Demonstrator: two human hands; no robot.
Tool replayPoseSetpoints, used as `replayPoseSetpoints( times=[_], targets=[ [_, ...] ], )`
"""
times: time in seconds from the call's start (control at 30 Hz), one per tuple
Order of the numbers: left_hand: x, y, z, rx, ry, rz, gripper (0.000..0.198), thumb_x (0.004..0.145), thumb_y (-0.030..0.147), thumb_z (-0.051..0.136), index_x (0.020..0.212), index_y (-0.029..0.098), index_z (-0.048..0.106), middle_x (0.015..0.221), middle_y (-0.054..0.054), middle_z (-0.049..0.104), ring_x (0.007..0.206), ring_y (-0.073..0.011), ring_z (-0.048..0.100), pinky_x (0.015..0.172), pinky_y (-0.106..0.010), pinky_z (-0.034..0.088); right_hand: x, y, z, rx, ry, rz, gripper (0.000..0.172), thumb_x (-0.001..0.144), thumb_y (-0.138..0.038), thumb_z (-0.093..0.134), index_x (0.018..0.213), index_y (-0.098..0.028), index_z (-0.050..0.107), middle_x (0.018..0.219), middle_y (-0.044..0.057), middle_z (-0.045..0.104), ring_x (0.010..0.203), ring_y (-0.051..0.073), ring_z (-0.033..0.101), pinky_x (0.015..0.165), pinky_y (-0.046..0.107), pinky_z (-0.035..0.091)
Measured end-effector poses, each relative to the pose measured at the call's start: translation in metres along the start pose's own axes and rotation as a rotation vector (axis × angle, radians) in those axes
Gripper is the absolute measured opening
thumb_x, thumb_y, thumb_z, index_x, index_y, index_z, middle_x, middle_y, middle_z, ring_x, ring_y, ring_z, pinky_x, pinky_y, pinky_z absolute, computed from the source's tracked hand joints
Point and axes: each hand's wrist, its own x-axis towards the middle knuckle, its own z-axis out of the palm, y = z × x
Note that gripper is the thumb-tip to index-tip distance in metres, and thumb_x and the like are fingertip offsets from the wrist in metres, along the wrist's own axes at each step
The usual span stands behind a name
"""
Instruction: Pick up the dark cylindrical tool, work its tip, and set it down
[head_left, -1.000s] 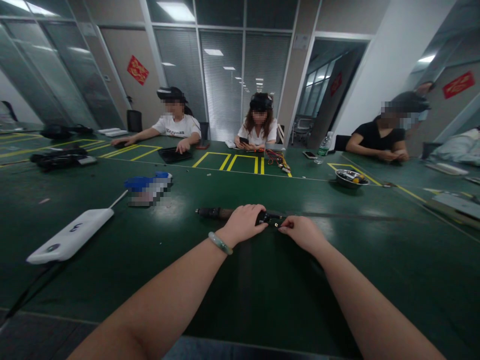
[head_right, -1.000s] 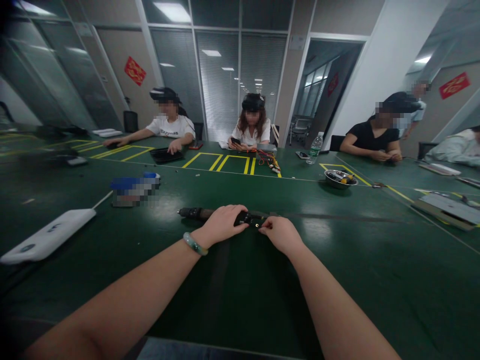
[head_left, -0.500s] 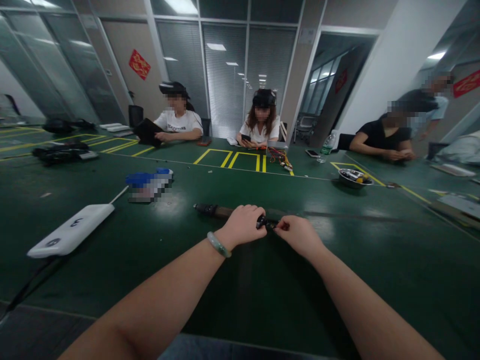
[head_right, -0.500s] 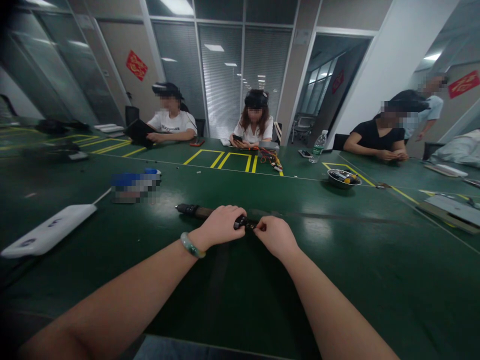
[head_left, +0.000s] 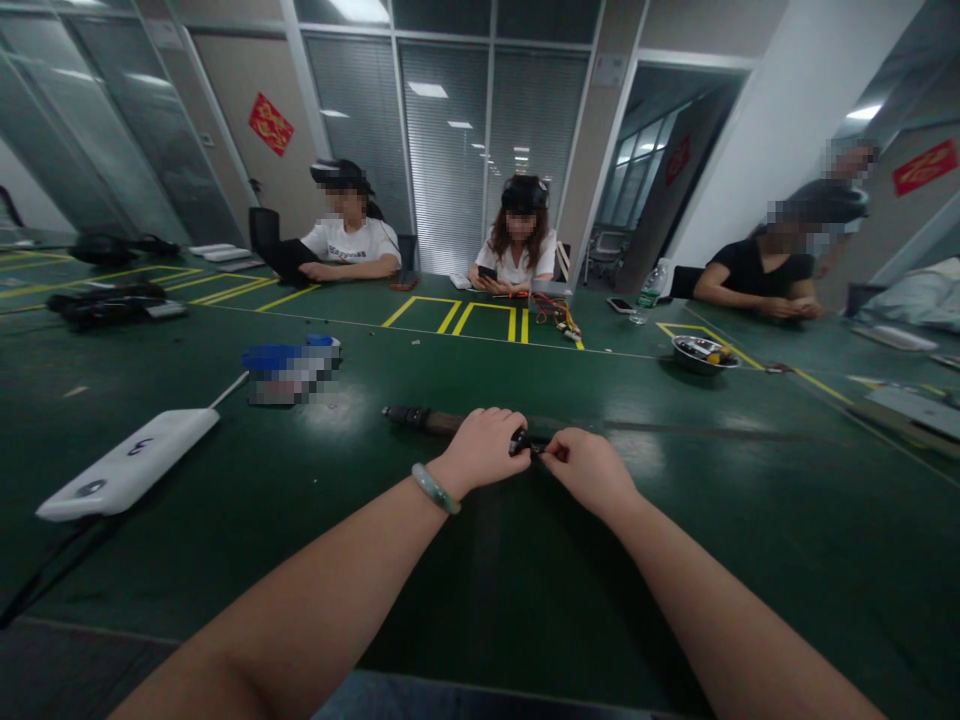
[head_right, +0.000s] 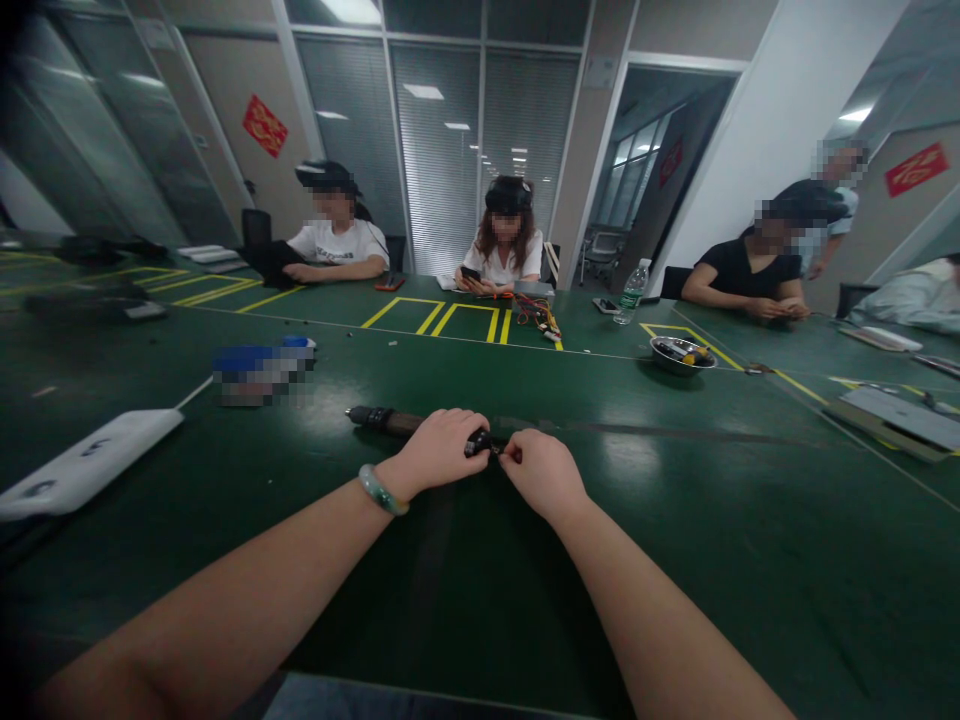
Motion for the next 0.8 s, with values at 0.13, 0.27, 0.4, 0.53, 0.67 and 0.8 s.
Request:
replayPoseSetpoints(
  times=[0.13, 0.27, 0.4, 0.53, 0.67, 0.8],
  targets=[
    [0.0, 0.0, 0.0, -0.002, -0.011, -0.017, 0.025, 0.083, 0.04, 0.057, 0.1, 0.022, 0.06, 0.097, -0.004, 0.064, 0.093, -0.0228, 0.059, 0.084, -0.037, 0.043, 0.0, -0.001, 0.0, 0.007, 0.001, 0.0, 0.01, 0.081, -0.026, 0.06, 0.076, -0.022, 0.067, 0.078, -0.001, 0.064, 0.068, 0.013, 0.055, 0.062, 0.024, 0.036],
    [0.001, 0.0, 0.001, -0.014, -0.005, -0.013, 0.025, 0.084, 0.041, 0.056, 0.098, 0.021, 0.06, 0.096, -0.004, 0.065, 0.091, -0.0225, 0.059, 0.083, -0.037, 0.042, 0.0, -0.001, -0.001, 0.006, 0.008, -0.006, 0.01, 0.081, -0.026, 0.06, 0.075, -0.022, 0.066, 0.079, -0.001, 0.063, 0.068, 0.012, 0.055, 0.061, 0.024, 0.036],
    [0.001, 0.0, 0.001, 0.008, -0.011, -0.018, 0.025, 0.083, 0.041, 0.058, 0.098, 0.021, 0.06, 0.095, -0.004, 0.065, 0.091, -0.0226, 0.059, 0.083, -0.037, 0.042, 0.0, 0.0, -0.001, -0.005, 0.028, -0.021, 0.011, 0.081, -0.026, 0.059, 0.074, -0.022, 0.066, 0.077, -0.001, 0.062, 0.067, 0.012, 0.054, 0.06, 0.024, 0.035],
    [0.001, 0.0, 0.002, 0.003, 0.011, -0.005, 0.025, 0.081, 0.041, 0.06, 0.097, 0.022, 0.06, 0.095, -0.003, 0.065, 0.091, -0.0225, 0.059, 0.082, -0.037, 0.041, 0.0, 0.003, 0.002, -0.01, 0.035, -0.035, 0.01, 0.081, -0.025, 0.06, 0.074, -0.021, 0.065, 0.077, -0.001, 0.062, 0.068, 0.012, 0.054, 0.061, 0.024, 0.035],
    [0.001, -0.002, 0.003, 0.0, 0.013, 0.008, 0.029, 0.081, 0.044, 0.061, 0.099, 0.023, 0.06, 0.096, -0.003, 0.064, 0.093, -0.0227, 0.059, 0.082, -0.036, 0.041, 0.001, 0.005, 0.007, -0.006, 0.043, -0.024, 0.01, 0.081, -0.026, 0.061, 0.074, -0.021, 0.065, 0.078, -0.002, 0.062, 0.068, 0.012, 0.054, 0.061, 0.024, 0.035],
    [0.002, -0.003, 0.005, -0.007, -0.007, 0.02, 0.028, 0.082, 0.043, 0.063, 0.103, 0.025, 0.06, 0.102, -0.002, 0.064, 0.097, -0.022, 0.058, 0.085, -0.035, 0.041, 0.002, 0.006, 0.01, -0.011, 0.058, -0.026, 0.01, 0.083, -0.027, 0.061, 0.075, -0.021, 0.065, 0.079, -0.001, 0.062, 0.068, 0.012, 0.054, 0.062, 0.024, 0.035]
  ],
)
